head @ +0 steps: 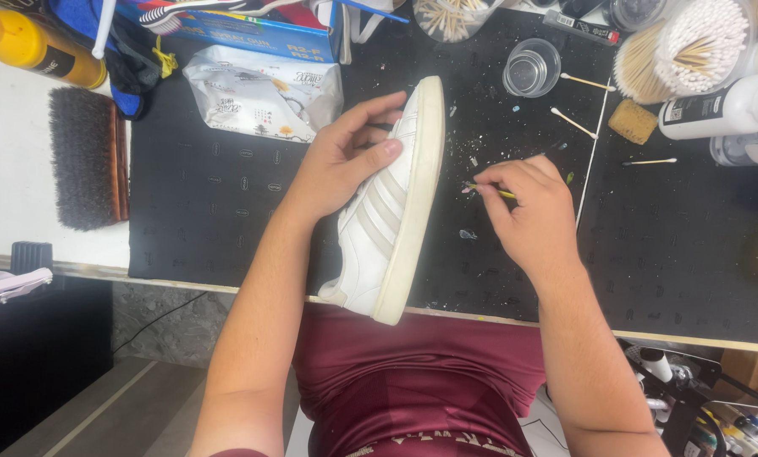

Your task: The person cleans a white sneaker using a yellow utility knife to scrape the sole and a cotton swab to wipe the upper and sole. The person rotates the shoe to access different areas, including the tread pattern and the side panels, while working at a cluttered table.

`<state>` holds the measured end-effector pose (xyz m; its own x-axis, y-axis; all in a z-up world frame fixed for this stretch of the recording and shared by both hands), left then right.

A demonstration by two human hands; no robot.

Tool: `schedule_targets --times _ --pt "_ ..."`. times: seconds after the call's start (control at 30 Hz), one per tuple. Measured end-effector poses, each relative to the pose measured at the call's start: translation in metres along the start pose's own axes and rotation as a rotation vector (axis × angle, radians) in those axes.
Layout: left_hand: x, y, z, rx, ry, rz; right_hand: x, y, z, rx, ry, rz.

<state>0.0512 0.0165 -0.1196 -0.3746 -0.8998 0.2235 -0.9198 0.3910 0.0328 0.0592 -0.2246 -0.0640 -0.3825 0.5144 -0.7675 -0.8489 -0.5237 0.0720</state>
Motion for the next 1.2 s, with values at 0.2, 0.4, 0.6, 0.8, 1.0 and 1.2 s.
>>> schedule_targets --times 0.2,0.4,0.6,0.8,1.0,1.2 --pt "0.013 0.026 -0.033 -0.129 -0.287 -0.136 0.000 0.007 -0.010 -0.017 0.024 0.033" --pt "0.059 0.069 -0.070 -0.688 -0.667 -0.265 -0.003 0.011 -0.012 -0.024 0.051 0.088" --pt "0.060 0.061 -0.083 -0.497 -0.694 -0.268 -0.011 0.015 -0.010 -0.037 0.110 0.144" --pt "0.039 0.038 -0.113 -0.286 -0.910 -0.045 -0.025 0.023 -0.036 -0.018 -0.006 0.154" --pt "0.044 0.031 -0.126 -0.021 -1.120 0.002 -0.029 0.034 -0.063 0.011 -0.217 0.043" --pt "0.051 0.037 -0.125 -0.009 -1.157 -0.035 0.007 0.047 -0.093 -0.035 -0.874 -0.089"
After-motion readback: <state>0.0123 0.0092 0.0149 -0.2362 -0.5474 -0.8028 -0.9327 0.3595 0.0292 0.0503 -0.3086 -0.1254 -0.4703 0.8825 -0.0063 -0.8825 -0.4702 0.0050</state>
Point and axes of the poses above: each hand's wrist, its own y-axis away from the middle knuckle, its own x-axis out of the palm, z = x × y, the point moved 5 cm from there along -y, towards the middle knuckle, and after that the axes turned 14 degrees about z, right-handed, at the moved point
